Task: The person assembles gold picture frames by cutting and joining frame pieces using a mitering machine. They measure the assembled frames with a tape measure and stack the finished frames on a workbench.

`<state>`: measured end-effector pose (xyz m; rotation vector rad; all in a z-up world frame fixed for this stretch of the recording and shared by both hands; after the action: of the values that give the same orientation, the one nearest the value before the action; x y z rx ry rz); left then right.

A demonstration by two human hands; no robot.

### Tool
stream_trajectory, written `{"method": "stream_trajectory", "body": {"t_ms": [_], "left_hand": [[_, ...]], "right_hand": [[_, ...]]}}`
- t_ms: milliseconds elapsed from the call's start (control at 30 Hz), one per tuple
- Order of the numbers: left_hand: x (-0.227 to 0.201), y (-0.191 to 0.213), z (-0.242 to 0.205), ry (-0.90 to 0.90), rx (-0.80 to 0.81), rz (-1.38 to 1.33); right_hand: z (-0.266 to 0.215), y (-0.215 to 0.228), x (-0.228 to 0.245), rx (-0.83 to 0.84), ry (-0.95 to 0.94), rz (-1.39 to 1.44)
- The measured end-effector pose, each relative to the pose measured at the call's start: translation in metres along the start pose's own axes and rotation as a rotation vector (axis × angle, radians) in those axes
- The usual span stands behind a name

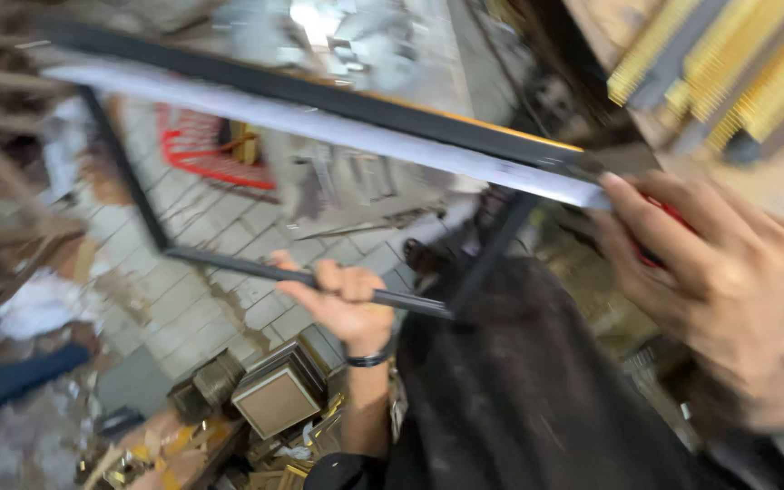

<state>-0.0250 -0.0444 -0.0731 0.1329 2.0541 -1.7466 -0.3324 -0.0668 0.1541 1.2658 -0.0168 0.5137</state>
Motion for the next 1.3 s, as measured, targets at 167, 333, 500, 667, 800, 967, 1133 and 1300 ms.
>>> {"method": "stream_trajectory", "body": {"t_ms": [167,333,500,667,800,967,1133,1300], "left_hand": [[0.014,0.01,-0.003,-0.061,-0.233,0.289],[0.019,0.009,-0.008,-0.103,-0.223,0.363],[0.016,0.007,-0.007,-0.102,-0.223,0.372],[0.021,0.01,-0.009,-0.075,-0.244,0.38],[0.011,0.014,-0.007,-0.082,-0.223,0.372],[0.004,0.029,-0.005,-0.048,-0.214,0.306],[-0.011,0.039,-0.001,-0.047,-0.186,0.418],[-0.011,0.039,-0.001,-0.039,-0.154,0.391]], "right_hand": [[-0.018,-0.047,-0.025,-0.077,-0.083,0.22],[-0.045,-0.079,-0.052,-0.157,-0.033,0.189],[-0.062,-0.091,-0.062,-0.203,-0.047,0.2],[-0.058,-0.083,-0.056,-0.22,-0.052,0.114],[-0.038,-0.075,-0.04,-0.236,-0.014,0.135],[-0.031,-0.052,-0.018,-0.209,0.005,0.037],[-0.012,-0.027,0.006,-0.138,0.061,-0.048],[-0.011,-0.021,0.001,-0.12,0.074,-0.106]]}}
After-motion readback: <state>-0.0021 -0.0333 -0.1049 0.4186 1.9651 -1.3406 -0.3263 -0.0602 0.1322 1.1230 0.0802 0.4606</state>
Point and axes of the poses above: each hand's wrist, its own z-axis towards the middle knuckle, its own y-axis out of the back of the hand, x = y × z, the point moved 6 cm from there along z, towards the middle knuckle, and after that the axes turned 11 degrees about z, right-handed, at the moved point
